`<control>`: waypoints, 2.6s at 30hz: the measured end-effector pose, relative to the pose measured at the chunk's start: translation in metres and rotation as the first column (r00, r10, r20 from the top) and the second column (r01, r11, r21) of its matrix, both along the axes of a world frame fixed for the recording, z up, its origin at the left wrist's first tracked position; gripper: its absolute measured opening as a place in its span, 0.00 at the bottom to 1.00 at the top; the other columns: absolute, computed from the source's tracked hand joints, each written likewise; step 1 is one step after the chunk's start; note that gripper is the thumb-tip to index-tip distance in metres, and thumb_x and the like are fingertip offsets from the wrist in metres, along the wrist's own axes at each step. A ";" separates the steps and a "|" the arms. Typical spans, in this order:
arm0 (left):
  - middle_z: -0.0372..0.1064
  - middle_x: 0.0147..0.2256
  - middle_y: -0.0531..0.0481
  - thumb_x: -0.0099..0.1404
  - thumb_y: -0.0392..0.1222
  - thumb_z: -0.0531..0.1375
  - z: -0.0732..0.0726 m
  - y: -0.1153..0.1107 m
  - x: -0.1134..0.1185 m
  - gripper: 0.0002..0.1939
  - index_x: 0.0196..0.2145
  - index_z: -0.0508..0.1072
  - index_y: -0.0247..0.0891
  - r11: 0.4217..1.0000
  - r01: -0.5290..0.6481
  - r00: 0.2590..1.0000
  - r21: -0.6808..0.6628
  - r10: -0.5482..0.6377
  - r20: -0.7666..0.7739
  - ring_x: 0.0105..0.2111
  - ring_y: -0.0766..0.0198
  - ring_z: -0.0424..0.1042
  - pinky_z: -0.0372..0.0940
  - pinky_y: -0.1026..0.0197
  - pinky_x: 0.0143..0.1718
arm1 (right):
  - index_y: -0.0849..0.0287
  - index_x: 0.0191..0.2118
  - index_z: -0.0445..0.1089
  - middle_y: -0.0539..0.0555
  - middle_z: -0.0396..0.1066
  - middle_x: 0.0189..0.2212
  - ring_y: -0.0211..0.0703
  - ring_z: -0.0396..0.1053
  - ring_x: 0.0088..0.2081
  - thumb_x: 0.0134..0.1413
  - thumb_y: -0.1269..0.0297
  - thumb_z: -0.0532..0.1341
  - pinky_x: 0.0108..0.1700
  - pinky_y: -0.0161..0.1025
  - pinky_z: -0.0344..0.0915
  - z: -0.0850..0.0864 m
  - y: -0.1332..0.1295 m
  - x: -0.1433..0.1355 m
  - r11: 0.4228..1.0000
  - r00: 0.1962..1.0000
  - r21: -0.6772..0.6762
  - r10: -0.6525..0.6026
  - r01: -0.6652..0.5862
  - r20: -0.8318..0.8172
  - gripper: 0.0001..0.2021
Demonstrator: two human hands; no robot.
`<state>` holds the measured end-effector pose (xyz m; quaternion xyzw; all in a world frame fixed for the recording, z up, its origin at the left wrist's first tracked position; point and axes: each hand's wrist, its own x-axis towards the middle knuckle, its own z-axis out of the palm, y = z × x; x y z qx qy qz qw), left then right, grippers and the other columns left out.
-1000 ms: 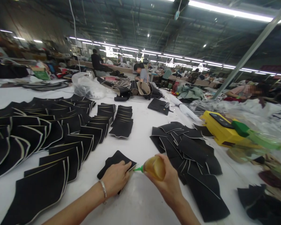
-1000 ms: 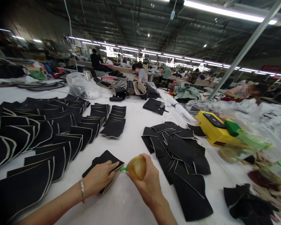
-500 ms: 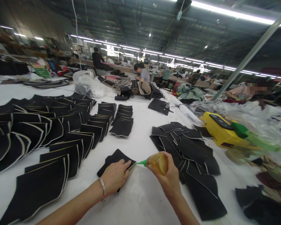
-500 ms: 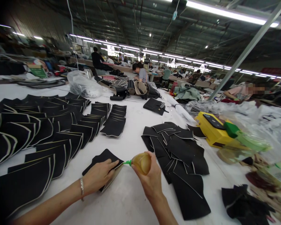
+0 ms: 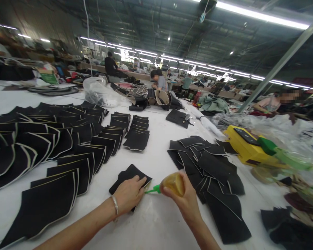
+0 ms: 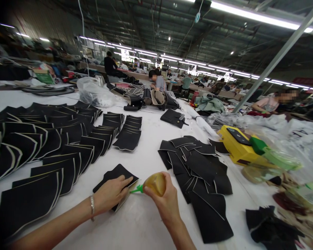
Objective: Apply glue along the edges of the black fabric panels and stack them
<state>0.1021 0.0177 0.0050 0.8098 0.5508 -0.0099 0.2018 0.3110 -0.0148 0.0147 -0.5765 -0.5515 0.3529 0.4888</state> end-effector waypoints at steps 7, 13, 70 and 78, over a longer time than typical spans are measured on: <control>0.69 0.42 0.42 0.69 0.41 0.42 0.000 -0.001 -0.002 0.25 0.60 0.63 0.37 1.000 0.013 1.000 0.000 -0.013 0.013 0.37 0.57 0.72 0.64 0.57 0.40 | 0.55 0.45 0.64 0.49 0.70 0.33 0.48 0.69 0.34 0.42 0.49 0.71 0.38 0.41 0.64 -0.002 -0.001 0.001 0.999 0.999 -0.040 -0.035 0.034 -0.027 0.27; 0.69 0.42 0.44 0.69 0.41 0.43 0.002 0.001 -0.004 0.25 0.60 0.63 0.38 0.999 0.015 1.000 -0.031 -0.015 0.014 0.38 0.58 0.72 0.64 0.58 0.42 | 0.56 0.43 0.65 0.49 0.69 0.32 0.48 0.68 0.34 0.42 0.50 0.71 0.37 0.40 0.65 -0.011 -0.008 -0.002 0.991 0.991 -0.066 0.109 -0.114 -0.079 0.25; 0.69 0.43 0.41 0.69 0.38 0.41 -0.002 0.004 -0.007 0.25 0.60 0.62 0.34 0.998 0.061 0.998 -0.031 -0.061 0.012 0.38 0.54 0.73 0.65 0.54 0.41 | 0.57 0.43 0.65 0.50 0.70 0.33 0.49 0.69 0.36 0.44 0.50 0.69 0.39 0.42 0.64 -0.031 -0.019 -0.005 0.993 0.977 -0.079 0.071 -0.088 -0.200 0.24; 0.70 0.43 0.41 0.69 0.39 0.40 -0.004 0.006 -0.007 0.26 0.60 0.63 0.35 0.998 0.048 0.998 -0.051 -0.046 0.045 0.38 0.53 0.73 0.65 0.53 0.40 | 0.56 0.48 0.63 0.54 0.71 0.40 0.53 0.69 0.40 0.42 0.50 0.70 0.44 0.47 0.65 -0.020 0.006 0.009 0.987 0.990 0.071 -0.143 0.144 -0.017 0.29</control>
